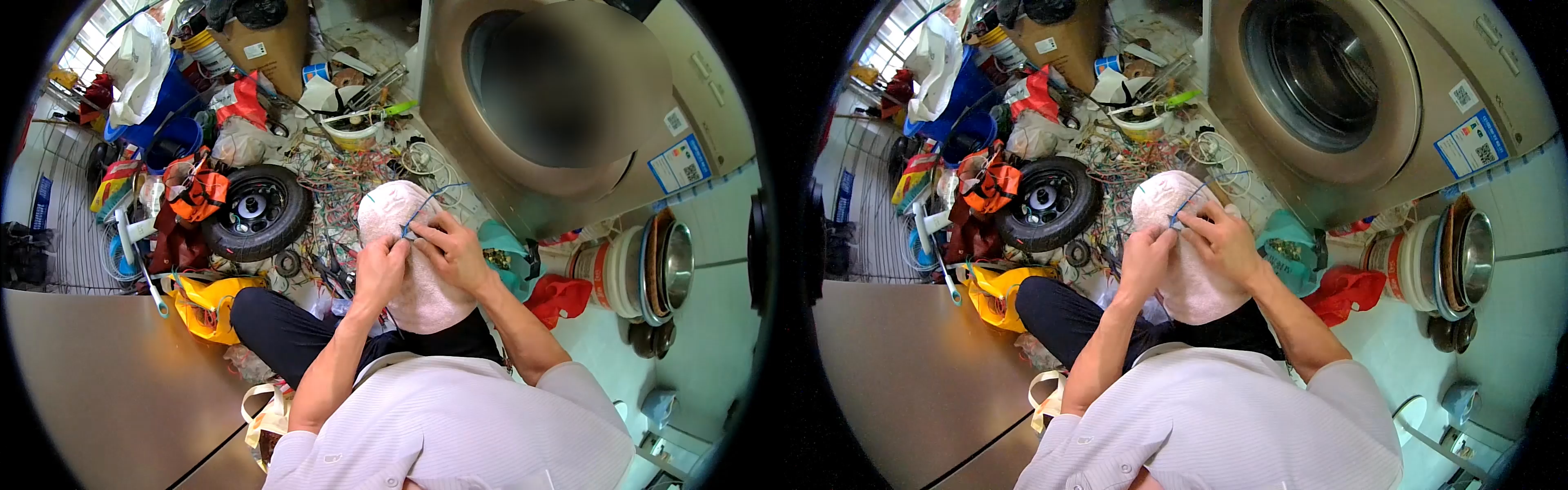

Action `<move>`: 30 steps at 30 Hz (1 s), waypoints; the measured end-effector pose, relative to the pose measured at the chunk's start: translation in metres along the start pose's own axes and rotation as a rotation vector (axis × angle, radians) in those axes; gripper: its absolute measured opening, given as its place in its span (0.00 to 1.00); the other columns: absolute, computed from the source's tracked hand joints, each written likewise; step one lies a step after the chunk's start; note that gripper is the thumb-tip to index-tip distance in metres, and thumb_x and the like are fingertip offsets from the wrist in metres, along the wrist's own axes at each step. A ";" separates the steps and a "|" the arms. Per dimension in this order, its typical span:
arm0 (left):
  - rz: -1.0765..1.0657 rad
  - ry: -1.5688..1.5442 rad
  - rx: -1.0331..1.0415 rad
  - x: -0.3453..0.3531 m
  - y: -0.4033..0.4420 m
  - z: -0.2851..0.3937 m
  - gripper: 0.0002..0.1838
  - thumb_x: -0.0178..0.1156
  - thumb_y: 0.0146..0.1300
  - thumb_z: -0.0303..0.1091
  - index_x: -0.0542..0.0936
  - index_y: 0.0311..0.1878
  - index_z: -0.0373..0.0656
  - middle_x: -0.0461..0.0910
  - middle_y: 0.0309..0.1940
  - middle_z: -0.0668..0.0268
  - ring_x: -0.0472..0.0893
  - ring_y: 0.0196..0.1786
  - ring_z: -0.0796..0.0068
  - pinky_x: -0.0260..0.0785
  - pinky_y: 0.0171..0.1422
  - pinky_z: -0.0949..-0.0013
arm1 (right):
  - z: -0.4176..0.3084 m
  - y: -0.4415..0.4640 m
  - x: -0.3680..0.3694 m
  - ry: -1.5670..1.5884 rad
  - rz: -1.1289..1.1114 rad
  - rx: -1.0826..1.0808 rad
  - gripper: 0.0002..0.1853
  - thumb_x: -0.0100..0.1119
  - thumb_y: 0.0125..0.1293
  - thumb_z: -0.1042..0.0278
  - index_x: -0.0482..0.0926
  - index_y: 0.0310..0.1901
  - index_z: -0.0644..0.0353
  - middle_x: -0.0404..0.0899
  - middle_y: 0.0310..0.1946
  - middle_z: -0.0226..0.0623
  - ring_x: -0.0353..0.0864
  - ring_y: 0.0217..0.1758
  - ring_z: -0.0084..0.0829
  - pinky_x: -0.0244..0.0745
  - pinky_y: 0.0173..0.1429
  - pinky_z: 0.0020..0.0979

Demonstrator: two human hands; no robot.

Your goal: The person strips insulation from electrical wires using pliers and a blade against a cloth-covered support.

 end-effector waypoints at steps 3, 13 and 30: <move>-0.019 -0.014 -0.021 -0.001 -0.001 0.002 0.17 0.59 0.64 0.38 0.79 0.28 0.32 0.73 0.17 0.65 0.70 0.24 0.79 0.63 0.29 0.66 | 0.001 0.001 0.001 0.012 -0.006 0.014 0.15 0.68 0.62 0.65 0.87 0.51 0.53 0.79 0.37 0.39 0.83 0.35 0.41 0.79 0.38 0.40; 0.007 -0.163 -0.002 -0.002 -0.018 0.000 0.16 0.59 0.67 0.36 0.78 0.26 0.34 0.73 0.16 0.67 0.70 0.22 0.80 0.62 0.28 0.68 | -0.007 -0.002 0.004 -0.083 0.068 0.024 0.15 0.69 0.61 0.66 0.86 0.50 0.54 0.78 0.36 0.39 0.82 0.34 0.42 0.78 0.36 0.40; -0.036 -0.110 -0.012 -0.013 -0.064 -0.023 0.14 0.61 0.67 0.35 0.78 0.29 0.33 0.72 0.16 0.62 0.71 0.20 0.77 0.63 0.27 0.66 | -0.009 -0.007 0.000 -0.126 0.069 0.043 0.17 0.70 0.60 0.70 0.86 0.52 0.57 0.79 0.39 0.42 0.83 0.36 0.41 0.79 0.39 0.38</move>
Point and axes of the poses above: each hand's wrist, its own y-axis towards the middle knuckle, its own x-axis out of the palm, z = x × y, the point moved 4 cm from there along y, towards the middle knuckle
